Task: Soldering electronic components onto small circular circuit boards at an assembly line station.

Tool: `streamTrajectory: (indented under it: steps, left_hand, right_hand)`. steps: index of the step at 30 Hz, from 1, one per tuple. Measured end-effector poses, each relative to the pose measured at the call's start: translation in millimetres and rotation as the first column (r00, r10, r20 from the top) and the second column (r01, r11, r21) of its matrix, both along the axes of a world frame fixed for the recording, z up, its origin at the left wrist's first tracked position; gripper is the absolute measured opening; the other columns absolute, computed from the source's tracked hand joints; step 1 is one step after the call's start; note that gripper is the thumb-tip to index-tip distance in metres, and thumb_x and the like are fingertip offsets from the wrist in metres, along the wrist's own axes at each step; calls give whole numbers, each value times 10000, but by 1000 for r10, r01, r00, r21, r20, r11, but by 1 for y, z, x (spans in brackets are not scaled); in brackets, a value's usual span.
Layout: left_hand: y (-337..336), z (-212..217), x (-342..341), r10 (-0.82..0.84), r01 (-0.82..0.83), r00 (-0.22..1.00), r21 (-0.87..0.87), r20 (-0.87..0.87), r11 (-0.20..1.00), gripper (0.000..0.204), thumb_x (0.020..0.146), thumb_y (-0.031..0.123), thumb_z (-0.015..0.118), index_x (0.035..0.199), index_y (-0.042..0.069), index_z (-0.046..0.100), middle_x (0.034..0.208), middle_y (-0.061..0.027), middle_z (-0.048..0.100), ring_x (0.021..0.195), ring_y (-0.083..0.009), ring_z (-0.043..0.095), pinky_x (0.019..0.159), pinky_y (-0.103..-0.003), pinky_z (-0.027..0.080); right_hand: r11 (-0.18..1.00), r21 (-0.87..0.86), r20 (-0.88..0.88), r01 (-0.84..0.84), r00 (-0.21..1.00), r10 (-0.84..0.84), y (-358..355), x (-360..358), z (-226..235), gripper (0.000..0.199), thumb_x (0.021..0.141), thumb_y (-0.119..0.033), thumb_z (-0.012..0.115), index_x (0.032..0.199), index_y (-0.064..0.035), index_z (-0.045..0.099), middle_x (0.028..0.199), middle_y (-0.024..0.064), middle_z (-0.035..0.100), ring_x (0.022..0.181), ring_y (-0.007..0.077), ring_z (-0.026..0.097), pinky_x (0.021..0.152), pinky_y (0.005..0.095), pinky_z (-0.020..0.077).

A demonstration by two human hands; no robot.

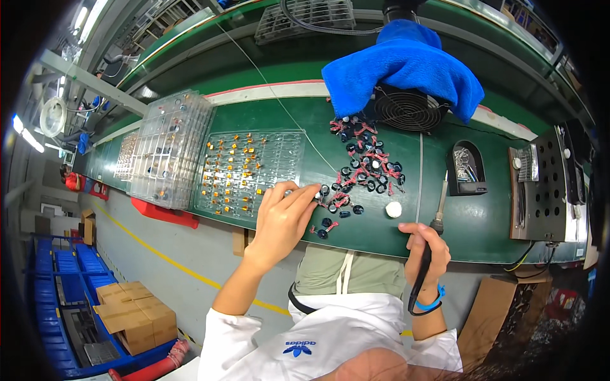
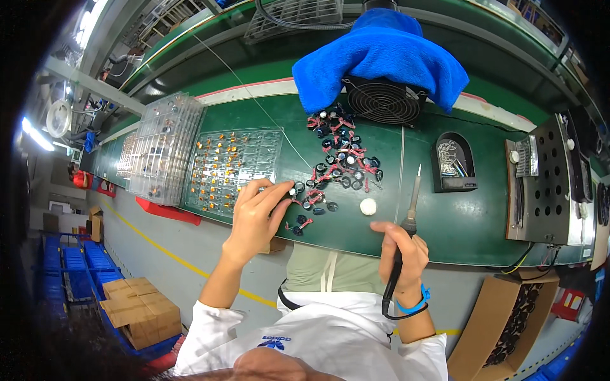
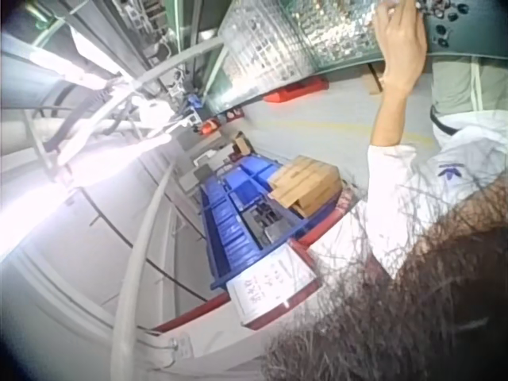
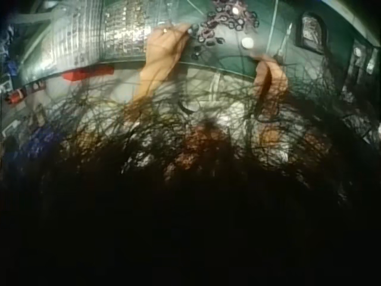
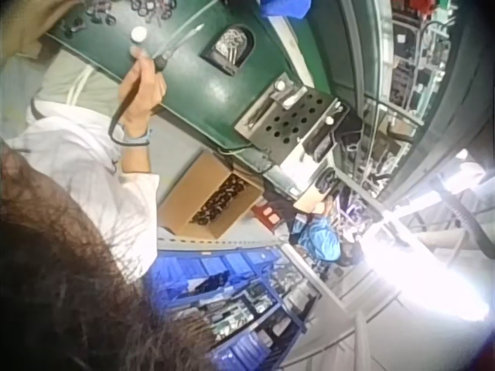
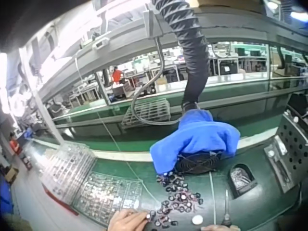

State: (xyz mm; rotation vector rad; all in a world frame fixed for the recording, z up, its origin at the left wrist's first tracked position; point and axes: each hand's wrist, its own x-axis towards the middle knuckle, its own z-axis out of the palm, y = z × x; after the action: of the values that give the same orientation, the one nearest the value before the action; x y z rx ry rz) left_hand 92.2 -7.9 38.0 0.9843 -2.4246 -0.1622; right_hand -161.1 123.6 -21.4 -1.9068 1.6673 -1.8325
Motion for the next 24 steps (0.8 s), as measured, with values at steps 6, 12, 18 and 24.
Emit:
streamTrajectory:
  steps: [6,12,18,24]
  left_hand:
    - [-14,-13,-2,-28,41,985,75,-172,996,318,773,-16,833,1079,27,758,1014,-103,735,943,-269,663,841,-373,536]
    - [-10,-7,-1,149,25,887,369,-437,929,268,792,-115,792,1041,-29,748,1077,-115,696,904,-185,692,785,-322,581]
    - [-17,-6,-11,70,12,904,189,-422,982,237,792,-136,780,1006,-37,752,1110,-135,704,944,-231,723,848,-335,587]
    - [-4,1,1,41,-47,941,-9,-337,999,212,796,-137,757,980,-31,748,1031,-138,777,961,-269,755,875,-344,580]
  right_hand:
    - [1000,1,-28,28,999,-28,0,0,3,263,927,88,640,1169,-5,595,951,115,788,532,152,557,530,287,438]
    - [1000,-11,-57,28,998,-29,-1,-1,3,260,890,93,660,1134,9,629,956,97,788,523,160,545,521,299,424]
    - [998,-25,-64,60,996,-62,-13,5,35,299,863,117,669,1141,9,648,949,92,788,515,161,533,515,291,413]
    - [999,45,-129,0,992,5,-3,3,8,321,930,92,642,1224,-23,586,934,120,792,534,134,568,538,271,440]
